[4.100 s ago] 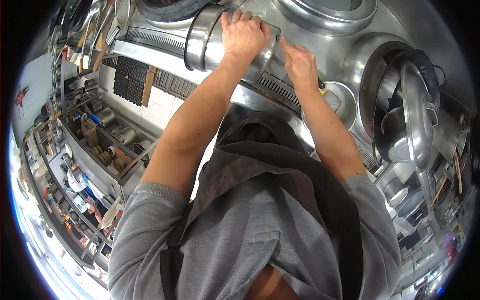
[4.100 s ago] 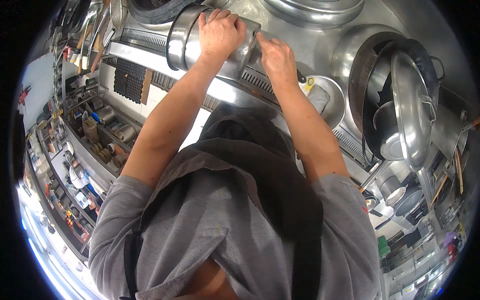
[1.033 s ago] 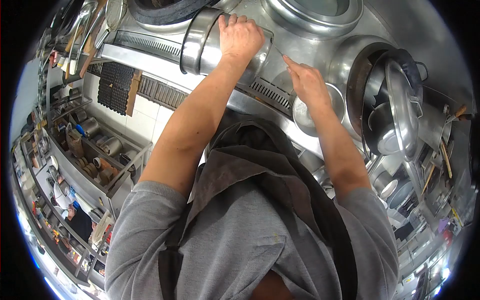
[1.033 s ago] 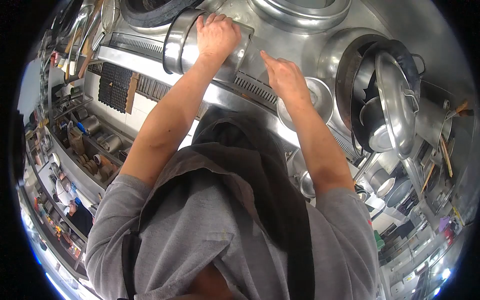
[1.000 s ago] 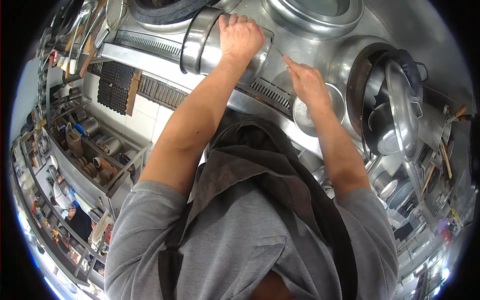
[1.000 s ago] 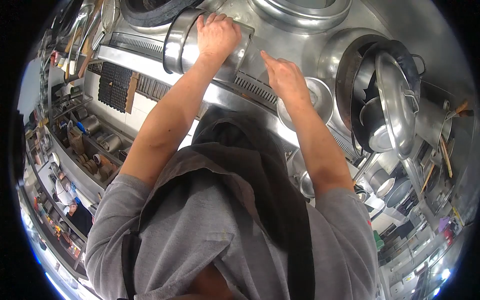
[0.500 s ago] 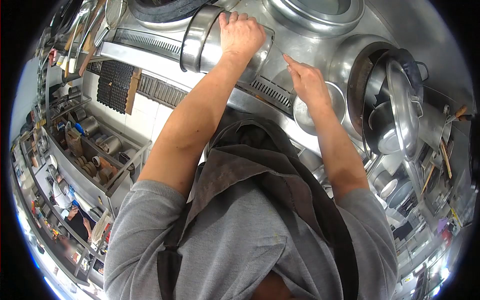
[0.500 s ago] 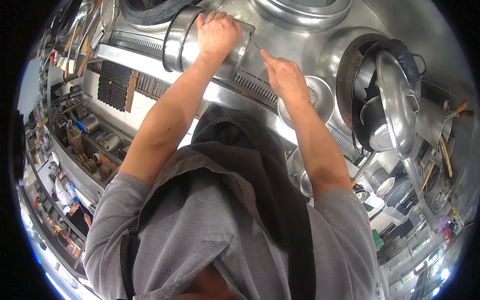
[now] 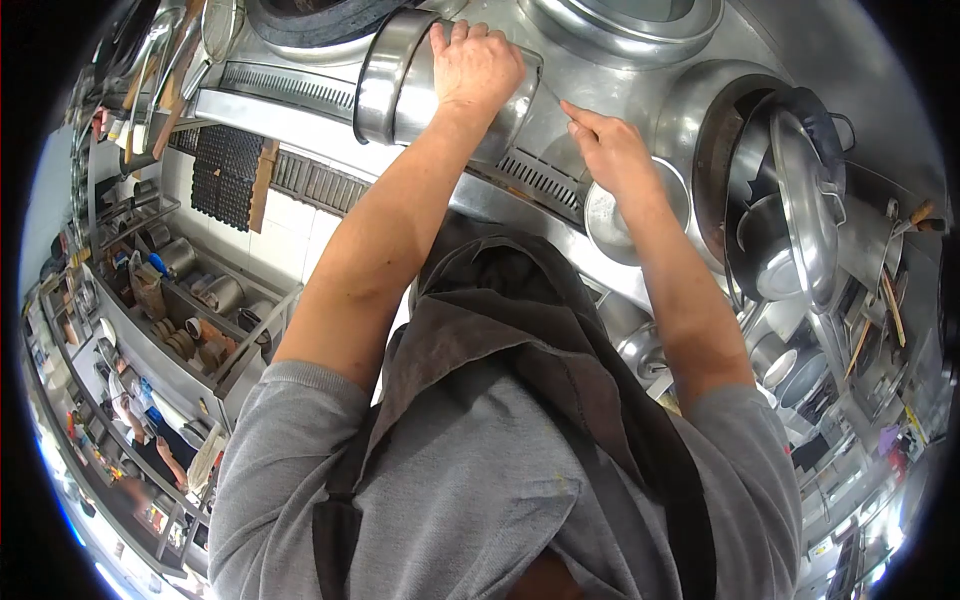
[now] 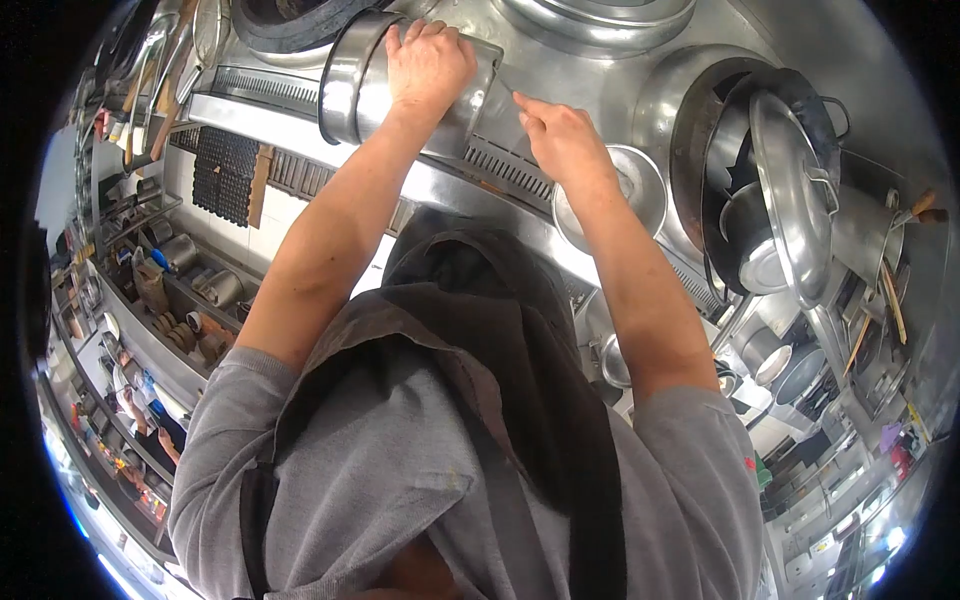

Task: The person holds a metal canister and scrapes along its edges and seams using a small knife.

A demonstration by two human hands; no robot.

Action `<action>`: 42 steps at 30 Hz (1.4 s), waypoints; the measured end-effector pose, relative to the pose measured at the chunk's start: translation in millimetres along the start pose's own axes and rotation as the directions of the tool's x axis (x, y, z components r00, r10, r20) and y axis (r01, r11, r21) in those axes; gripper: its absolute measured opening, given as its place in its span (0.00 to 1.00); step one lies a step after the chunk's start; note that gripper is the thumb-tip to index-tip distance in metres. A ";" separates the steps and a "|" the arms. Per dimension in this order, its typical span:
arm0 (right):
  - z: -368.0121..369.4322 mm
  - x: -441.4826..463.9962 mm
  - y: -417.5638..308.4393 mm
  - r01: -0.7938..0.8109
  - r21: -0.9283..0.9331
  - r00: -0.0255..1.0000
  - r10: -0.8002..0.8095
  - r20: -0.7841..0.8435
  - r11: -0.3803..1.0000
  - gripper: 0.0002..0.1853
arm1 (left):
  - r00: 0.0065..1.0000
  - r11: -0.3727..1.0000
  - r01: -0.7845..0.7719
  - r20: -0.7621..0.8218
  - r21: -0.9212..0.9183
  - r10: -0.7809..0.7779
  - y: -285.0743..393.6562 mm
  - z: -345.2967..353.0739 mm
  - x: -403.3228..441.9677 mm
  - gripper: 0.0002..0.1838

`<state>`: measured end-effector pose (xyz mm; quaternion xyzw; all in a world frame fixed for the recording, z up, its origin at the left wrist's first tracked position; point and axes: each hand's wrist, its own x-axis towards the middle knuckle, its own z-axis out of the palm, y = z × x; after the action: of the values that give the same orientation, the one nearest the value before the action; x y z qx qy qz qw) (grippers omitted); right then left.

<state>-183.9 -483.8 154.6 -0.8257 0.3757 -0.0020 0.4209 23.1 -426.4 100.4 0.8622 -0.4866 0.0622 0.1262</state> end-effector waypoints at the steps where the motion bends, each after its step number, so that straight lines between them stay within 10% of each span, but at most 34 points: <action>1: -0.8 -0.1 -1.0 -0.005 -0.003 1.000 0.005 0.000 1.000 0.20 | 1.000 1.000 0.002 -0.001 0.001 -0.002 0.3 -0.2 -0.3 0.17; 19: -11.4 -17.2 -8.6 -0.249 0.032 0.968 0.249 -0.009 0.968 0.18 | 0.990 0.998 -0.051 -0.134 -0.042 0.045 -4.6 2.2 -7.4 0.15; 21: -5.1 -18.7 -2.4 0.015 -0.008 0.997 -0.015 -0.081 1.000 0.19 | 0.991 0.998 -0.052 -0.129 -0.032 0.047 -4.8 2.4 -7.4 0.15; 42: 10.6 -21.7 -10.9 0.046 -0.094 0.996 -0.052 -0.070 0.995 0.19 | 0.990 0.999 -0.051 -0.135 0.005 0.051 -2.8 1.8 -8.2 0.14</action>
<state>-189.3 -459.0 162.1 -0.8525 0.3699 -0.0249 0.3685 21.2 -418.8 96.4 0.8434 -0.4989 0.1240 0.1566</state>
